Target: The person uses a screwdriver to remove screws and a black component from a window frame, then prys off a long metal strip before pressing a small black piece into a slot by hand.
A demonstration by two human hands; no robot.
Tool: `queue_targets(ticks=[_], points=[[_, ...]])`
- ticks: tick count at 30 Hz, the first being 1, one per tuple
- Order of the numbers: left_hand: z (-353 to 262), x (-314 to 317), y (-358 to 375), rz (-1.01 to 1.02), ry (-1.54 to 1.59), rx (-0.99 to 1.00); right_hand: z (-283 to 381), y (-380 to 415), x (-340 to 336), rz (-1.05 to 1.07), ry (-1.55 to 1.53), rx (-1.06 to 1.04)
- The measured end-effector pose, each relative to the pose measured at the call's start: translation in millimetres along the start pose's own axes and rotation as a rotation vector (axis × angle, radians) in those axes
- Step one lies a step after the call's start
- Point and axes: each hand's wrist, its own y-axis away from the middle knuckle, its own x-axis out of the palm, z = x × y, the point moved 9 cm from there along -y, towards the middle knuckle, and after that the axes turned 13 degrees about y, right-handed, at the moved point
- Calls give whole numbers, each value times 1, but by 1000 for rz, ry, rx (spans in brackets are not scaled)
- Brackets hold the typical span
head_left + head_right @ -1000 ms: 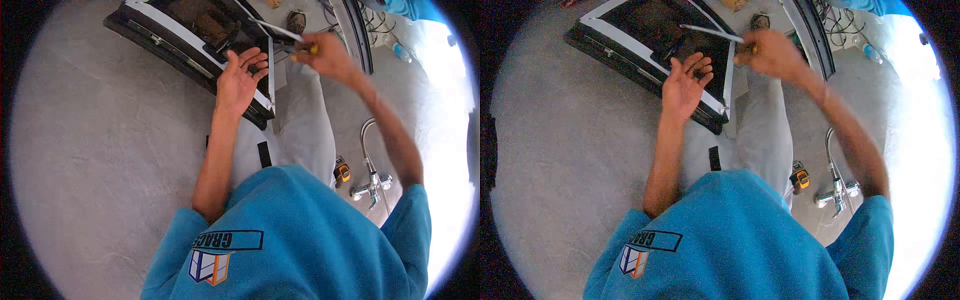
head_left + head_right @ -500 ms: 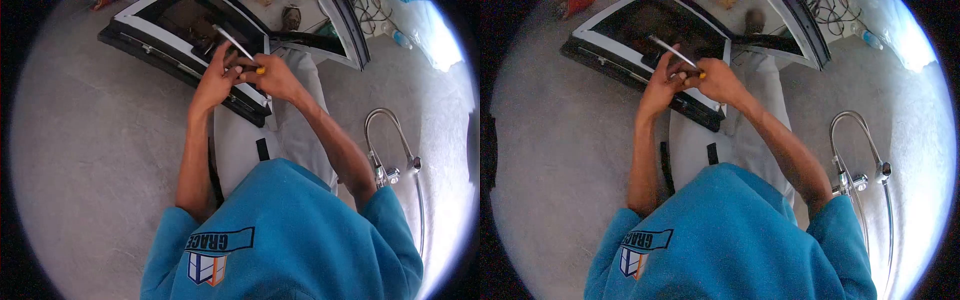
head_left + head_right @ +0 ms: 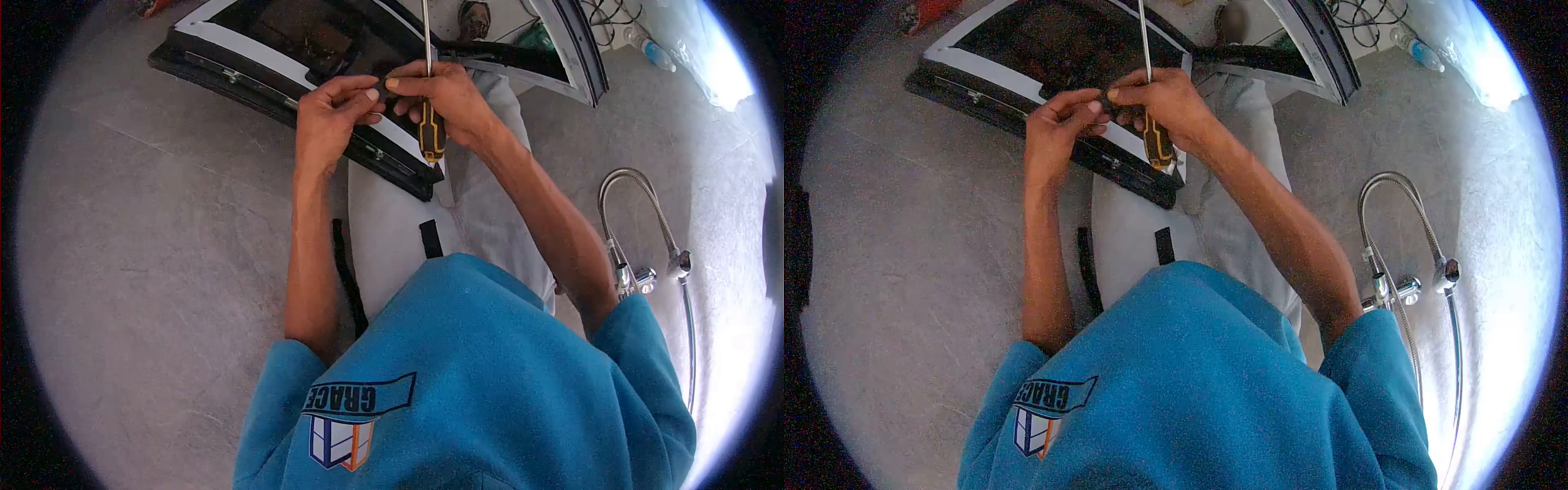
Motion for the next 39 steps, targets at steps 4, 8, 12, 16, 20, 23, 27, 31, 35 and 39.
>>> queue_targets(ticks=[4,8,12,16,20,23,27,31,35,39], points=[[-11,-2,-7,10,-79,4,1,-2,4,-6,-74,-11],[-19,-9,-21,82,-321,-42,0,-8,12,31,-106,12],[-88,-25,-28,-71,-752,463,-18,-21,19,-16,-141,171],[-111,-20,-38,21,-1151,667,-30,-33,29,8,-186,233],[-114,-48,-44,-23,-1489,977,-32,-43,35,17,-244,266],[-125,-67,-38,-205,-1477,1136,-34,-43,41,-1,-289,276],[-110,-68,-44,-361,-1573,1200,-38,-39,44,-24,-321,307],[-110,-71,-43,-383,-1472,1235,-37,-42,49,-22,-368,282],[-109,-73,-41,-369,-1460,1233,-37,-42,51,-11,-416,278],[-114,-55,-30,-362,-1483,1128,-35,-44,55,74,-362,265]])
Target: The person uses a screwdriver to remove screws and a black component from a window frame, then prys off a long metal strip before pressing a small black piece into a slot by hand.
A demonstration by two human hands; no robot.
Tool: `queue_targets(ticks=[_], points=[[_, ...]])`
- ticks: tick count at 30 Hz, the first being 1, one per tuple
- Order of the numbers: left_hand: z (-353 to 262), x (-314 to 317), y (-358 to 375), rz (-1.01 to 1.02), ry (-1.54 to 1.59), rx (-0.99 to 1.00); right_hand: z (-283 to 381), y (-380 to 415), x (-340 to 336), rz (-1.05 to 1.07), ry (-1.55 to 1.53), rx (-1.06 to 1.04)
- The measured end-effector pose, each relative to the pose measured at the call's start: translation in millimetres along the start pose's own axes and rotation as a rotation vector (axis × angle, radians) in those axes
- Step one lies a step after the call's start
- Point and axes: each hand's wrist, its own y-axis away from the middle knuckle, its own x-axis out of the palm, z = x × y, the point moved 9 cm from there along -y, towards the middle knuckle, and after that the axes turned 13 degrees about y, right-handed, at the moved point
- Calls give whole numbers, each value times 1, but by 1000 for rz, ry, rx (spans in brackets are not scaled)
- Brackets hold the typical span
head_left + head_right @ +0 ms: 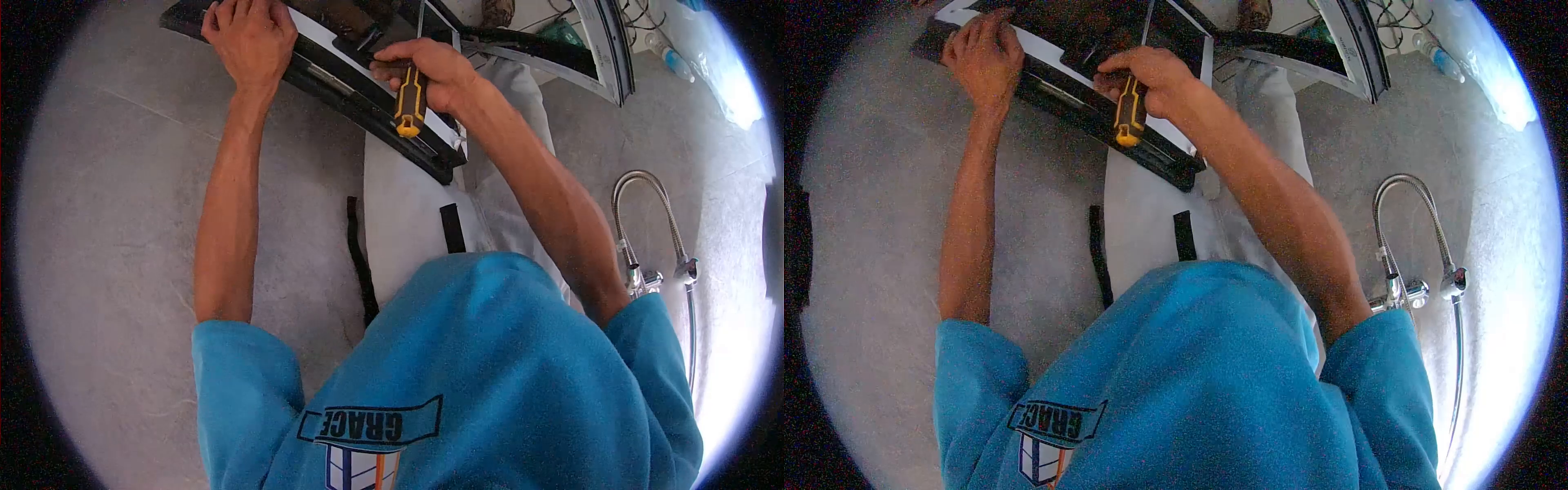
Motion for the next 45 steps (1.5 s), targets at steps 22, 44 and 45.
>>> queue_targets(ticks=[22,44,45], points=[[-3,-7,7,-109,87,-33,-6,-14,-1,188,78,132],[-3,-10,6,-139,105,-37,1,-14,-2,199,226,83],[-3,-10,7,-146,115,-32,0,-12,-1,203,214,82]])
